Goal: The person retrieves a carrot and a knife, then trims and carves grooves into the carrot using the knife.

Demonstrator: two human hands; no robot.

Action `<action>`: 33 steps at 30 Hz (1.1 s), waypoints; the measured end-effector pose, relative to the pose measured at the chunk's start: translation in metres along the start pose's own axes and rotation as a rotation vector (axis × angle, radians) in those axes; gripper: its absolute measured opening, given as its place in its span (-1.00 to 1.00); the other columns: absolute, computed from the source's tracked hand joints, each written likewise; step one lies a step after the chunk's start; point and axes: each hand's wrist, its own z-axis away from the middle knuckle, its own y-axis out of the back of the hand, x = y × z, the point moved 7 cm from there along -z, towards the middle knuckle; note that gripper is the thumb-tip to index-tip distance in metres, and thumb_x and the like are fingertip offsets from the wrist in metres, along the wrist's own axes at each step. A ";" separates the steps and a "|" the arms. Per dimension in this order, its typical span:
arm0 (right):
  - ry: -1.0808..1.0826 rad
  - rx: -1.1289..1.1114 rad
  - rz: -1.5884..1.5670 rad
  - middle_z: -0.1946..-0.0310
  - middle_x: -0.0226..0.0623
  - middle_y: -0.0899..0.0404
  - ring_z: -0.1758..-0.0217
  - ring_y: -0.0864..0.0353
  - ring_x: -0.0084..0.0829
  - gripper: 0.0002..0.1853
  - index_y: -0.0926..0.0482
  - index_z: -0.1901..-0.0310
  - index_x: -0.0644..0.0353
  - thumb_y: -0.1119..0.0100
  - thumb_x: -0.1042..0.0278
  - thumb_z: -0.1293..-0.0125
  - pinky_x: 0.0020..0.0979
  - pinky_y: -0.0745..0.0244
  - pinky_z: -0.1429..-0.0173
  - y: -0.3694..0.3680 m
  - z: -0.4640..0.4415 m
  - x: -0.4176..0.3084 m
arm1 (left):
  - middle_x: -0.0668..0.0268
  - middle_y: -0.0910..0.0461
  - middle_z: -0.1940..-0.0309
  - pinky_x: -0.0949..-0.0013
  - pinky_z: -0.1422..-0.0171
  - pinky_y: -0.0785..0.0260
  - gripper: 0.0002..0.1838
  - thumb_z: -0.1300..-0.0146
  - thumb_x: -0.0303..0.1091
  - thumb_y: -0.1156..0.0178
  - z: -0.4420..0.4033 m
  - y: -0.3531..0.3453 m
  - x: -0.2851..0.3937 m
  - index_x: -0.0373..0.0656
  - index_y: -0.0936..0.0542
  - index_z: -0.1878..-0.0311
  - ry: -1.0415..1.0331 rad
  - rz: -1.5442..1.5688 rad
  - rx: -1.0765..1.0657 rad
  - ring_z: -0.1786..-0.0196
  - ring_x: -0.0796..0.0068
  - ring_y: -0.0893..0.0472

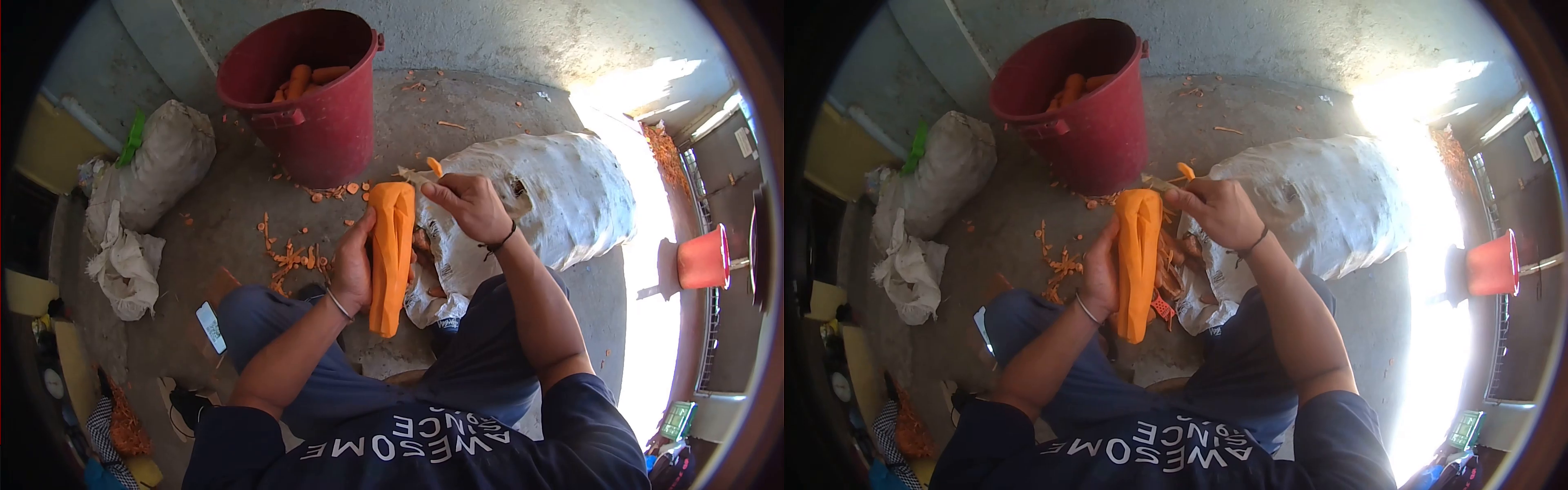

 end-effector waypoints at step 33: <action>-0.025 -0.079 0.140 0.58 -0.04 -0.57 0.53 -0.59 -0.16 -0.37 -0.72 0.33 0.37 -0.29 -0.20 -0.53 -0.13 -0.46 0.32 0.013 -0.010 0.020 | 0.13 -0.70 0.18 0.20 0.29 -0.70 -0.43 -0.69 0.16 0.09 0.005 0.008 -0.013 -0.20 -0.54 -0.27 0.018 -0.128 -0.050 0.31 0.28 -0.77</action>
